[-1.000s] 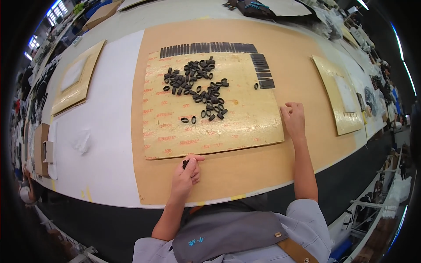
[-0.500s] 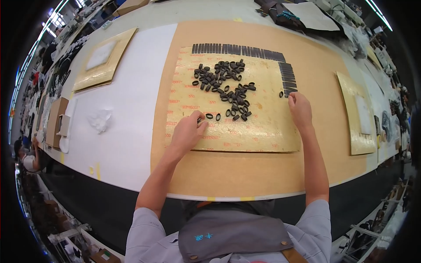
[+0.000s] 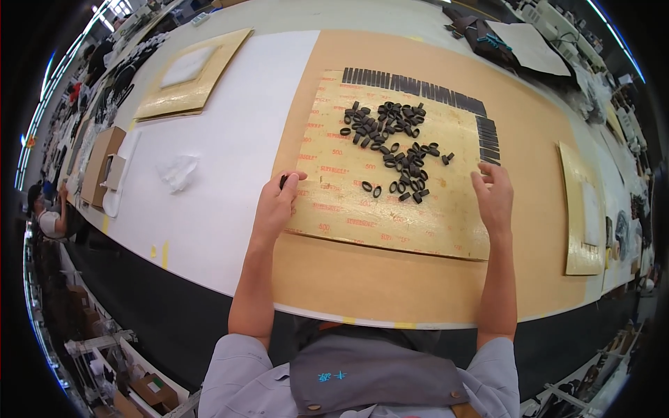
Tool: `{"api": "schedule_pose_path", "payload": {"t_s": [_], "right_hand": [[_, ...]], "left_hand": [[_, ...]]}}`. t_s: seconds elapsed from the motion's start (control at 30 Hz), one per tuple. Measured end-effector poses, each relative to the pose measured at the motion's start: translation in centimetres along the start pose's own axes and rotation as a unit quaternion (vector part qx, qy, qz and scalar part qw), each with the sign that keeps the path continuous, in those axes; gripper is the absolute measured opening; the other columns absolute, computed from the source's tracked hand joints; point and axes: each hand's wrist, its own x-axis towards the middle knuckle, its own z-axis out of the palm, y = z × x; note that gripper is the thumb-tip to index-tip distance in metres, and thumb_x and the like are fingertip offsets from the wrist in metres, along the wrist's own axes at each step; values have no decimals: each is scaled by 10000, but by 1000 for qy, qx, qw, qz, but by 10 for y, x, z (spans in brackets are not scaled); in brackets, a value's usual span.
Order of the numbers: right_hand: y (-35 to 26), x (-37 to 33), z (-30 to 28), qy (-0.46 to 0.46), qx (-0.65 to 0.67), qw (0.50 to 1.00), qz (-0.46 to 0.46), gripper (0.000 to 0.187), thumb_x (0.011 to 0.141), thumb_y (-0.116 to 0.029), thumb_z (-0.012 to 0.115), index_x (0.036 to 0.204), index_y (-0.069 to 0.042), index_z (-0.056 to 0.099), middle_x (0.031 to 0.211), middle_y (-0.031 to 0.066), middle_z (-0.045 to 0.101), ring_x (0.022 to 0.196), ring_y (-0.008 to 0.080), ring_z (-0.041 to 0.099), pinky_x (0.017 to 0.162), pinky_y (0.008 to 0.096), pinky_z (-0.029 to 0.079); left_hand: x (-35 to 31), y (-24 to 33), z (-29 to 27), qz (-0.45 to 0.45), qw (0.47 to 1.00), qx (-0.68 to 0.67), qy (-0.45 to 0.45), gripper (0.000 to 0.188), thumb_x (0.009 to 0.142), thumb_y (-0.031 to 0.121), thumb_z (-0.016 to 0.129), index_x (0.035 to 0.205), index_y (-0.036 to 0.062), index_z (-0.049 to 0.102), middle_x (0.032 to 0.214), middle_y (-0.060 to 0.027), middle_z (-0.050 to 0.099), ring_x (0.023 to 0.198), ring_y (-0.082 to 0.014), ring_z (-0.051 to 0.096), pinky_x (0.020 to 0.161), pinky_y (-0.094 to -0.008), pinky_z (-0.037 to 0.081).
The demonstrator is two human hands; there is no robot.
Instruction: Assembling small black loops onto a leather or plastic strip.
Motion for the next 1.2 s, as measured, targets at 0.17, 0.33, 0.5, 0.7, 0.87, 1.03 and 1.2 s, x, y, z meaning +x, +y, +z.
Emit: {"api": "schedule_pose_path", "payload": {"t_s": [0.17,0.33,0.5,0.7,0.87,1.03,1.2], "right_hand": [[63,-46,-34,78,-127,983,110,321,815,-120,599,1090,40,558,958,115,580,764,193,587,735,304,485],[67,-62,-32,-20,151,964,218,355,815,-89,587,1128,71,529,828,54,605,752,101,553,702,240,452],[73,-60,-34,-13,184,962,200,333,829,-81,585,1123,66,529,796,18,577,714,66,523,652,205,426],[38,-74,-41,97,72,983,141,295,826,-92,596,1090,31,550,830,56,599,761,121,562,709,256,455],[-45,-125,-10,-247,318,911,92,171,870,-64,581,1025,7,570,870,34,599,777,82,579,683,216,470],[-67,-162,59,-291,430,847,115,145,875,-85,594,974,20,581,802,22,591,706,75,558,639,216,464],[-59,-174,62,-276,459,825,181,94,897,-93,561,929,-7,537,758,14,568,622,57,531,552,198,430]], "left_hand": [[2,-20,-19,33,977,167,131,312,943,229,433,982,-42,582,856,-174,633,730,-266,584,688,-360,447],[-8,-26,-8,32,979,201,27,291,939,229,445,965,-40,555,831,-205,602,729,-314,565,689,-368,440],[-15,-28,-6,52,977,207,15,287,940,229,452,938,-45,536,800,-207,584,719,-323,550,680,-372,434],[-39,-24,-8,101,970,185,123,294,953,229,443,966,-38,566,800,-145,621,735,-267,581,687,-356,452],[-106,-3,58,121,937,-278,-172,336,999,232,367,1132,-28,533,1103,-91,602,1019,-166,551,912,-298,420],[-122,-11,121,78,892,-336,-291,386,1001,261,352,1249,-8,475,1241,-98,526,1110,-158,496,972,-292,383],[-121,-29,124,59,902,-289,-316,415,1002,293,345,1272,-3,455,1266,-109,499,1074,-145,513,946,-289,410]]}}
